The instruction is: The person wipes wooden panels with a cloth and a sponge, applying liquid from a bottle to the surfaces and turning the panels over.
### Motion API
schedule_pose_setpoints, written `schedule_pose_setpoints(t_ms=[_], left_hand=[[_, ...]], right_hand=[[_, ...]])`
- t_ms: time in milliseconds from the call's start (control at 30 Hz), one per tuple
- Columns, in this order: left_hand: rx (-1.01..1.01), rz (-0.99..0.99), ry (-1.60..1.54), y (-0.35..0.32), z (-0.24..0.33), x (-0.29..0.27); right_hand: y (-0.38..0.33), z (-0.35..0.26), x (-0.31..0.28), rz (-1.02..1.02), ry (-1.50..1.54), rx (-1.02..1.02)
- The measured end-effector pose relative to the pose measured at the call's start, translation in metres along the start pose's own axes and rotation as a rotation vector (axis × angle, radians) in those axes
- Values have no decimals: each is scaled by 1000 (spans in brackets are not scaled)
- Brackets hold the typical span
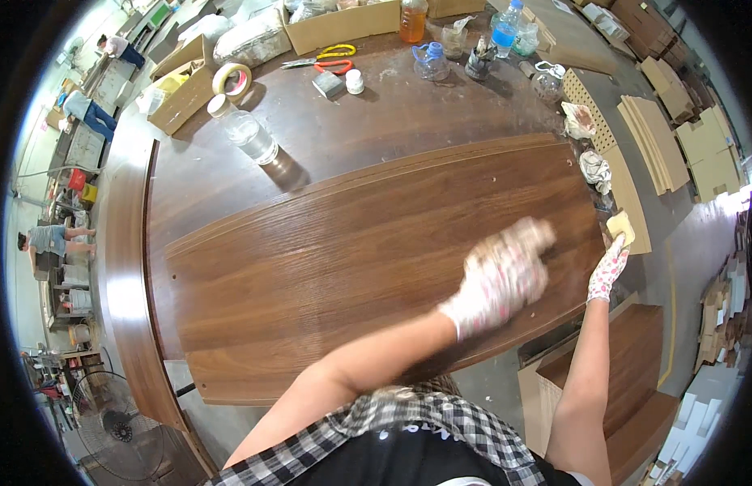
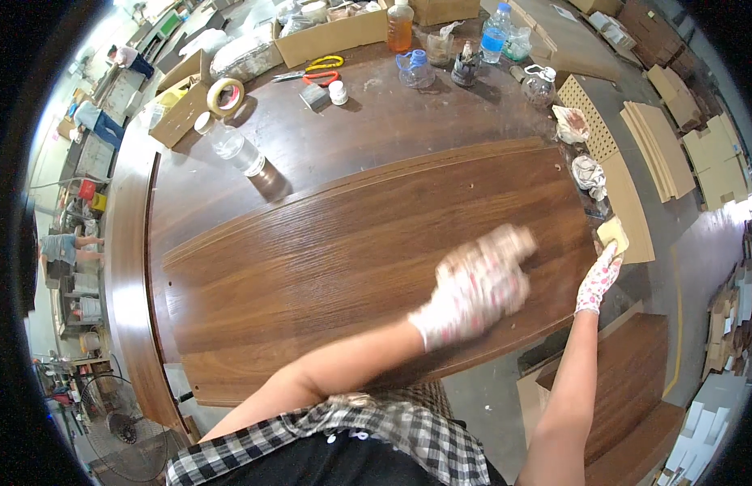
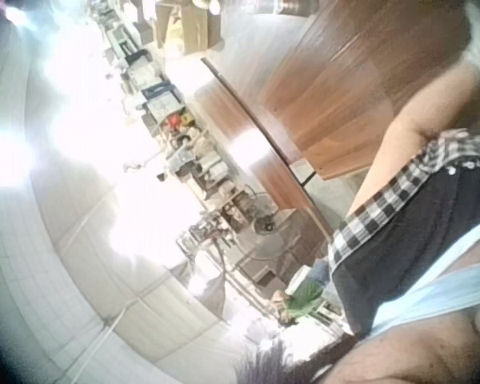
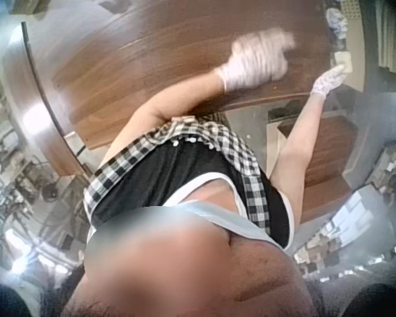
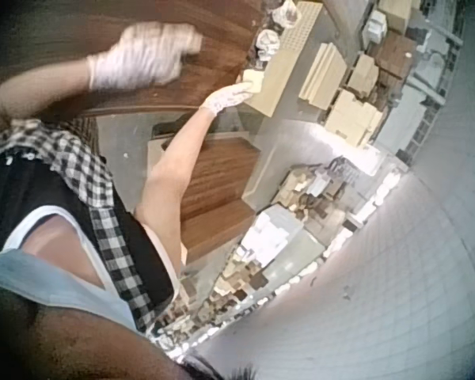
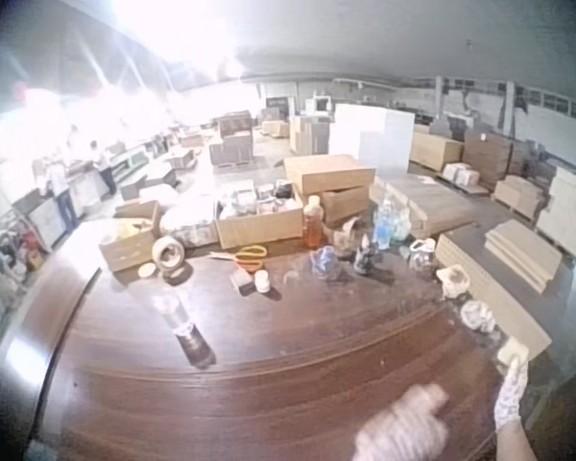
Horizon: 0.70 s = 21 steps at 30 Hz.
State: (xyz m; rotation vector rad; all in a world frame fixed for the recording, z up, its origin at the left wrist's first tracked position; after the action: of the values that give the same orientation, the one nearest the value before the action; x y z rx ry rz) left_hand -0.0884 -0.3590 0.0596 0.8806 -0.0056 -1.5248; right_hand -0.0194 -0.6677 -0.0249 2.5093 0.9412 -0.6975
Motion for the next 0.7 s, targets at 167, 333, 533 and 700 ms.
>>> schedule_pose_setpoints(t_ms=[167,333,533,700], left_hand=[[-248,-193,153,-37,-62,-52],[-69,-62,576,0,-115,-87],[-223,-121,58,97,11,61],[-54,-685,126,78,50,80]], right_hand=[[2,-8,-24,53,176,-57],[-12,-23,5,-3,347,-81],[-19,-28,-5,51,349,12],[2,30,-12,69,652,55]])
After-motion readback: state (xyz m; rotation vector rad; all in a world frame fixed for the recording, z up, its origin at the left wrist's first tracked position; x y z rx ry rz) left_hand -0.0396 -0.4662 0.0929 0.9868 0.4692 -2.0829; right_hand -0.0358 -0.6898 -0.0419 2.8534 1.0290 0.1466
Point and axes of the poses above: each hand's wrist, its own y-axis towards the middle knuckle, its own x-axis out of the palm, z = x × y, the point moved 2 cm from there along y, towards the middle knuckle, and after that the axes turned 12 degrees about -y, right-handed, at the moved point
